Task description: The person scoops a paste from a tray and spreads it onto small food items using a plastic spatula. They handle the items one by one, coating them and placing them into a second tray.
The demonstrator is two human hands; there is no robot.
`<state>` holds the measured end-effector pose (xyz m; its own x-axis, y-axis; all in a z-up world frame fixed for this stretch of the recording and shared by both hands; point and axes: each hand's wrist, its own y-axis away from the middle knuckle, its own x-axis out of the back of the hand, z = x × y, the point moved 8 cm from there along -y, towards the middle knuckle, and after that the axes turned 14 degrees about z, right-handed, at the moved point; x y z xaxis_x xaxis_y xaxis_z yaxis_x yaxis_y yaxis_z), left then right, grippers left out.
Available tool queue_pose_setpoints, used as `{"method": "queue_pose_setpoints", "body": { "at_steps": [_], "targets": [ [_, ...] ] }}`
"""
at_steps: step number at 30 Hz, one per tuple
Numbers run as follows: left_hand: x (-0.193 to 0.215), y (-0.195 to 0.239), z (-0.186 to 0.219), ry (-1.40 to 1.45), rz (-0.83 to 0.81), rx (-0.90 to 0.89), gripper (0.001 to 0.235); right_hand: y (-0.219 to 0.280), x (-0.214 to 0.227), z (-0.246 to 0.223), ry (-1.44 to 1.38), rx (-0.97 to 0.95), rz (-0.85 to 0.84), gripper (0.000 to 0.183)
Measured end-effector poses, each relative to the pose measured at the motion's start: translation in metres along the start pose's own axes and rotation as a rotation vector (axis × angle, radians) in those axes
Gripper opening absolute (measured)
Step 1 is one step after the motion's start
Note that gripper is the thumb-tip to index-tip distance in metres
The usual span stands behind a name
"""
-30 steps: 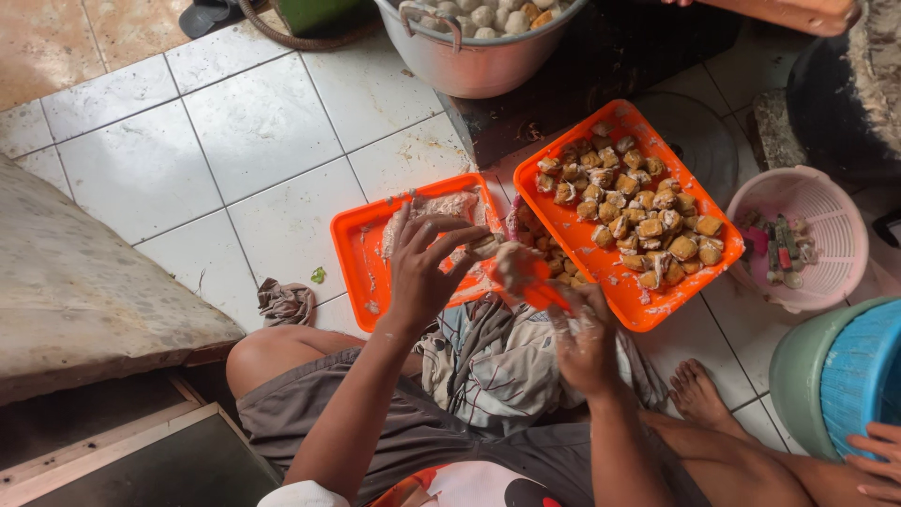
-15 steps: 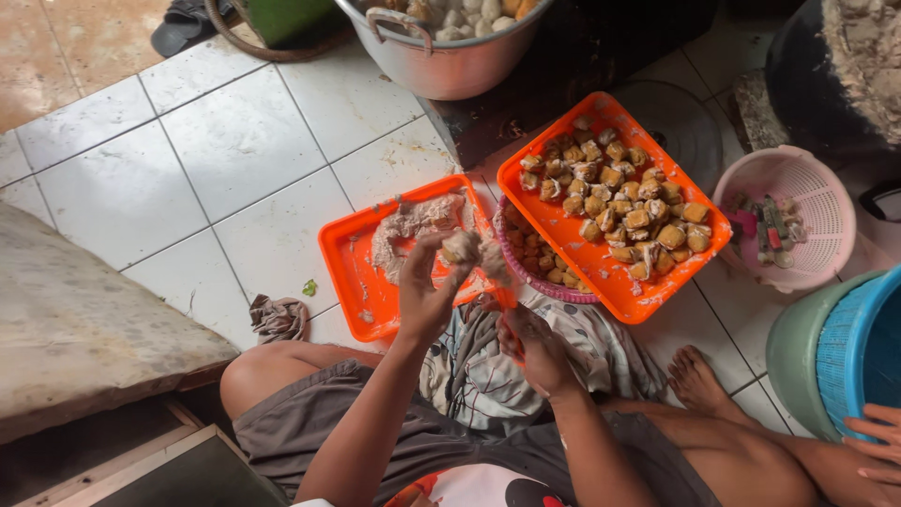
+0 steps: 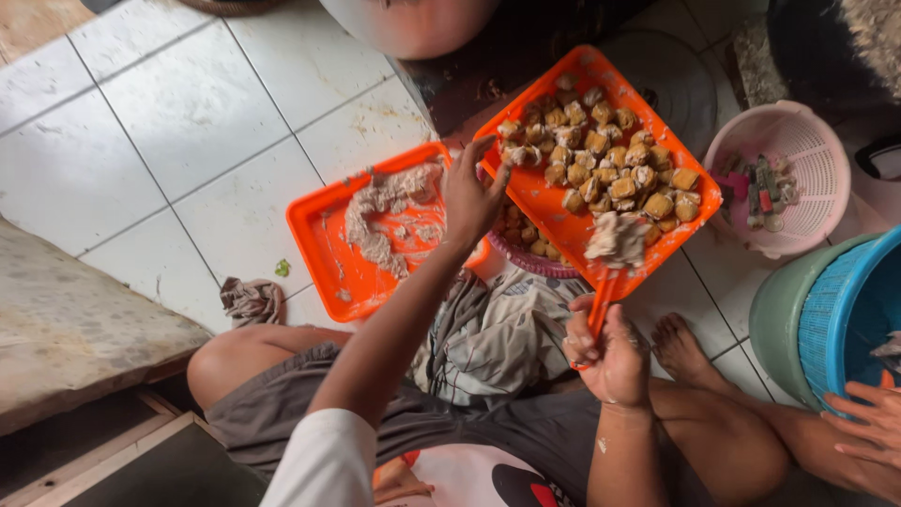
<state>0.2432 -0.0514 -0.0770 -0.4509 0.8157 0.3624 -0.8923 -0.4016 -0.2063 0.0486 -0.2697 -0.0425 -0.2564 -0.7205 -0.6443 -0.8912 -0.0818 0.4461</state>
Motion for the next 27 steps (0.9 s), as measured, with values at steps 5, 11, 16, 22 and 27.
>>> {"method": "queue_pose_setpoints", "body": {
  "at_steps": [5, 11, 16, 22, 27],
  "targets": [
    [-0.026, 0.051, -0.024, -0.264, -0.383, -0.282, 0.019, 0.004, 0.02, -0.029, -0.028, 0.083, 0.02, 0.051],
    [-0.145, 0.104, -0.104, -0.624, -0.726, -0.272, 0.028, -0.001, 0.03, -0.037, -0.011, 0.087, 0.057, 0.048],
    [-0.214, 0.12, -0.15, -0.755, -0.669, -0.114, 0.063, 0.008, 0.019, -0.03, -0.024, 0.046, 0.044, 0.048],
    [-0.229, 0.117, -0.154, -0.923, -0.736, -0.195, 0.058, 0.01, 0.001, -0.03, 0.073, 0.074, 0.007, 0.046],
    [-0.134, 0.119, -0.086, -0.583, -0.714, -0.287, 0.042, 0.003, 0.004, -0.023, 0.092, 0.066, 0.043, 0.04]
  ]
}}
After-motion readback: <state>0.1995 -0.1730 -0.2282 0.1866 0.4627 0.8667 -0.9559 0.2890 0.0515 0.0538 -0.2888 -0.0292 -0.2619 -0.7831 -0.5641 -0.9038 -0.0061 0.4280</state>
